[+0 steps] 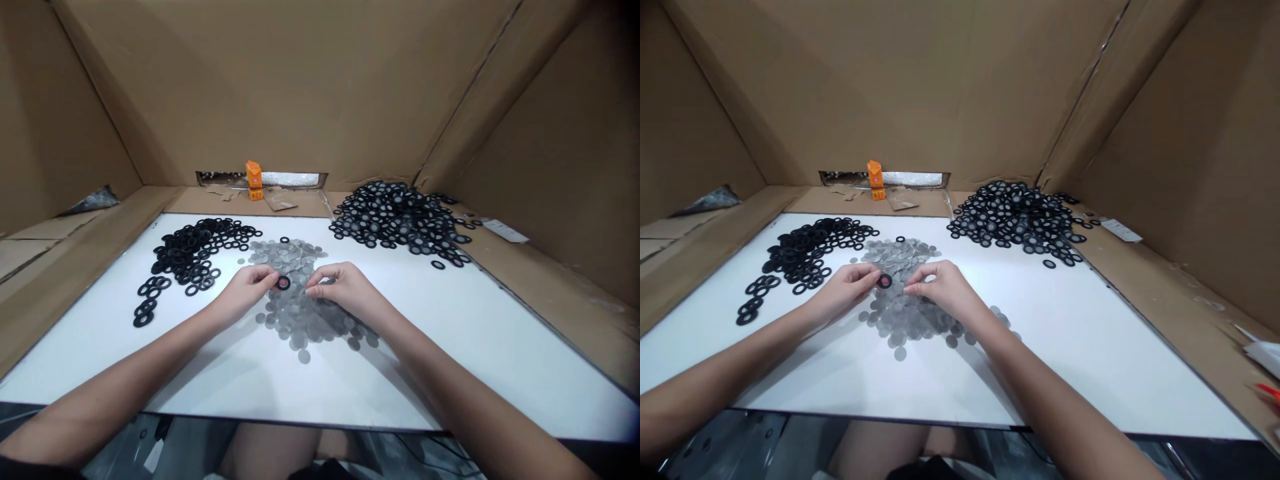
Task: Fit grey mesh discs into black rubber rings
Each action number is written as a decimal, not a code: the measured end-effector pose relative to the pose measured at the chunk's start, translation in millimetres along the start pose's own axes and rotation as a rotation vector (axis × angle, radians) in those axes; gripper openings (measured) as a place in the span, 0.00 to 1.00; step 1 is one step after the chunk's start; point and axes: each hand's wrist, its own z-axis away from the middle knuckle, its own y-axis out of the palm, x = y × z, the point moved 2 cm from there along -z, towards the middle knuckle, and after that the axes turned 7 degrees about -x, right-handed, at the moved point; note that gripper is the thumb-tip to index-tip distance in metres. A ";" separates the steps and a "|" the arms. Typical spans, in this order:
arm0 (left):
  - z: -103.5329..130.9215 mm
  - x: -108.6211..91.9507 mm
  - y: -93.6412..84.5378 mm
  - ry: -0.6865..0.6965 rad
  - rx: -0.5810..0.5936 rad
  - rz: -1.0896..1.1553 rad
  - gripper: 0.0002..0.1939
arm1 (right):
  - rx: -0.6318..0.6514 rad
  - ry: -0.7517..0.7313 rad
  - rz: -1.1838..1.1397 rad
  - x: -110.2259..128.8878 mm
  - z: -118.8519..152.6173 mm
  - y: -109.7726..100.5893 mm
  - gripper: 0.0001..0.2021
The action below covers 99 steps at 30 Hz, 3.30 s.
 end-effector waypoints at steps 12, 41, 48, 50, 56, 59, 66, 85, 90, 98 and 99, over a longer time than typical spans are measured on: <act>9.4 4.5 11.5 -0.029 0.019 0.098 0.20 | -0.062 0.042 0.052 10.3 10.1 15.4 0.14; 20.9 -11.1 18.0 0.112 -0.082 -0.006 0.14 | -0.008 0.183 -0.378 18.0 21.8 29.3 0.12; 23.8 -14.5 21.1 0.226 -0.077 -0.191 0.13 | -0.165 0.138 -0.483 13.1 24.3 37.0 0.09; 24.3 -17.4 22.1 0.326 -0.119 -0.295 0.12 | -0.197 0.098 -0.500 12.2 24.5 39.4 0.09; 24.7 -18.8 26.1 0.471 -0.167 -0.313 0.11 | -0.247 0.064 -0.636 19.6 25.8 45.0 0.12; 26.2 -16.7 28.6 0.403 -0.127 -0.242 0.11 | -0.225 0.121 -0.756 23.1 27.0 47.4 0.13; 29.1 -14.6 25.6 0.074 -0.047 0.119 0.12 | -0.120 0.177 -0.745 19.3 24.9 47.8 0.10; 25.8 -7.4 25.8 -0.023 0.004 0.146 0.18 | -0.092 0.173 -0.657 14.2 21.8 45.3 0.15; 27.0 -6.1 25.4 -0.019 0.003 0.121 0.16 | -0.033 0.126 -0.583 11.7 18.9 43.8 0.14; 27.8 -8.5 29.1 -0.020 -0.027 0.071 0.16 | 0.052 0.028 -0.267 6.4 13.7 40.5 0.21; 27.6 -9.0 30.0 -0.018 -0.030 0.069 0.16 | 0.043 0.018 -0.229 6.8 13.1 39.4 0.22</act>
